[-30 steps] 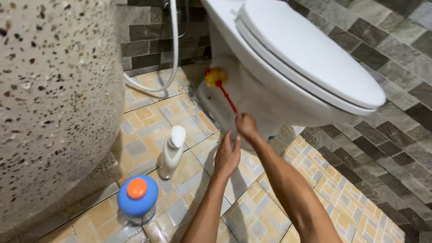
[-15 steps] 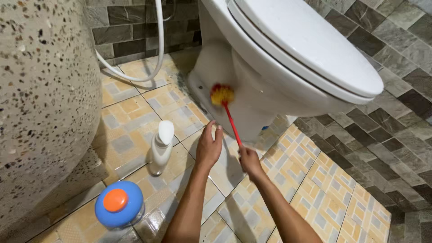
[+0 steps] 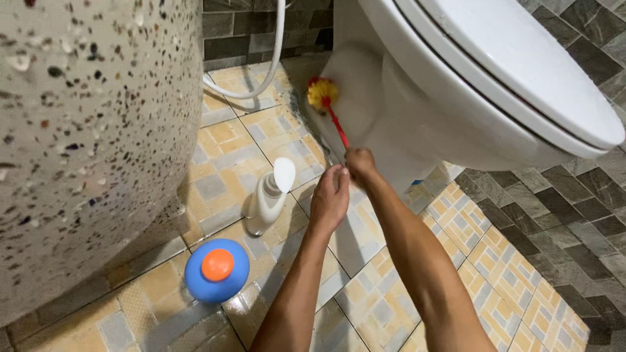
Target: The person scrubs the floor around a toilet with a red-handled brush, then handles a blue cleaning bottle and a white pump bottle. The person continues scrubbing the toilet base, seat, and bowl interior with the brush, then closes the lid and scrubs the exterior.
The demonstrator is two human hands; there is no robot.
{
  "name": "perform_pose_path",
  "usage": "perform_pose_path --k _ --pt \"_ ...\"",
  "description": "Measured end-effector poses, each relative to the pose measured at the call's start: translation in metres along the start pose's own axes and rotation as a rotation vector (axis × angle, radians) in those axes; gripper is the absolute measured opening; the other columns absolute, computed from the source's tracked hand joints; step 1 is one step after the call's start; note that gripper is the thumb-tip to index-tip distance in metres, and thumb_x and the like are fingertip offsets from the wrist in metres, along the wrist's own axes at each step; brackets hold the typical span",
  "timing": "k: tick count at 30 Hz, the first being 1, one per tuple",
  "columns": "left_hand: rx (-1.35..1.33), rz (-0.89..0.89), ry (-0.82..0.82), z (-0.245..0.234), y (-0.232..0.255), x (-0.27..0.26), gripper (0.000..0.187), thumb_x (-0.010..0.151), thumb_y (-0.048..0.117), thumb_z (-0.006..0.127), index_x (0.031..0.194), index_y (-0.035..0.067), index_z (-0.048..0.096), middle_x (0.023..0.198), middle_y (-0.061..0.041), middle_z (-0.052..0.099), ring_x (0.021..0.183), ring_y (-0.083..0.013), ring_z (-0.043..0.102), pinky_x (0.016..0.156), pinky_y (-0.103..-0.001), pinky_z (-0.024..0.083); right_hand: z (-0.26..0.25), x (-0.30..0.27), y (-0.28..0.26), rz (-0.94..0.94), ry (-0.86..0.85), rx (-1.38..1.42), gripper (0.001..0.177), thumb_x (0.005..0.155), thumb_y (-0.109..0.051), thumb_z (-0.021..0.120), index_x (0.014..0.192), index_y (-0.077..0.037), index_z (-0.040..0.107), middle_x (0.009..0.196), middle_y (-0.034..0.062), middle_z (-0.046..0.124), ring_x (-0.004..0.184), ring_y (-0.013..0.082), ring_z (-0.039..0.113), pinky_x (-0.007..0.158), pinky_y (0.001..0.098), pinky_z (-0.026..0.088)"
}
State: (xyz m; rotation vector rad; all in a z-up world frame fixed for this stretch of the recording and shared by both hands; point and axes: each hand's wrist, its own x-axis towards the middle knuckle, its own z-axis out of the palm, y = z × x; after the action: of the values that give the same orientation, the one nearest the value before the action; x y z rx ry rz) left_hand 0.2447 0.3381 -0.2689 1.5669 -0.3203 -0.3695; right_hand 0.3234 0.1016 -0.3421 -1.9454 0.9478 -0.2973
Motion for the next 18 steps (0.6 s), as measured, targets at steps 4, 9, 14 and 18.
perform_pose_path --k 4,9,14,18 --pt "0.01 0.009 -0.009 0.005 0.0 0.0 0.057 0.1 0.05 0.042 0.139 0.01 0.056 0.143 -0.017 0.059 0.133 -0.0361 0.054 0.109 -0.044 0.04 0.0 -0.007 -0.021 0.081 -0.052 0.029 0.032 0.099 -0.029 0.055 0.083 -0.003 0.066 0.06 0.0065 0.055 0.044 0.0181 0.047 0.038 0.0384 0.035" --pt "0.013 0.04 -0.003 0.015 -0.01 0.001 0.055 0.102 0.047 0.043 0.137 0.007 0.057 0.14 -0.019 0.061 0.132 -0.0369 0.056 0.109 -0.043 0.042 -0.038 -0.078 0.04 -0.077 -0.056 -0.122 0.047 0.104 -0.037 0.052 0.083 0.004 0.062 0.057 0.0056 0.052 0.041 0.0171 0.047 0.036 0.0363 0.038" --pt "0.021 0.022 0.0 0.008 -0.016 0.004 0.052 0.102 0.046 0.042 0.135 0.008 0.058 0.14 -0.018 0.06 0.131 -0.0376 0.054 0.108 -0.043 0.042 -0.094 -0.149 0.101 0.112 -0.088 0.007 0.04 0.105 -0.041 0.049 0.108 -0.003 0.062 0.063 -0.0007 0.051 0.042 0.0104 0.038 0.037 0.0313 0.029" --pt "0.012 0.012 0.0 -0.002 -0.02 0.006 0.051 0.103 0.045 0.042 0.134 0.008 0.058 0.139 -0.017 0.062 0.13 -0.0366 0.056 0.107 -0.043 0.043 -0.081 -0.128 0.091 0.083 -0.127 -0.014 0.042 0.105 -0.041 0.047 0.101 -0.002 0.06 0.063 0.0019 0.05 0.041 0.0122 0.039 0.036 0.0324 0.031"
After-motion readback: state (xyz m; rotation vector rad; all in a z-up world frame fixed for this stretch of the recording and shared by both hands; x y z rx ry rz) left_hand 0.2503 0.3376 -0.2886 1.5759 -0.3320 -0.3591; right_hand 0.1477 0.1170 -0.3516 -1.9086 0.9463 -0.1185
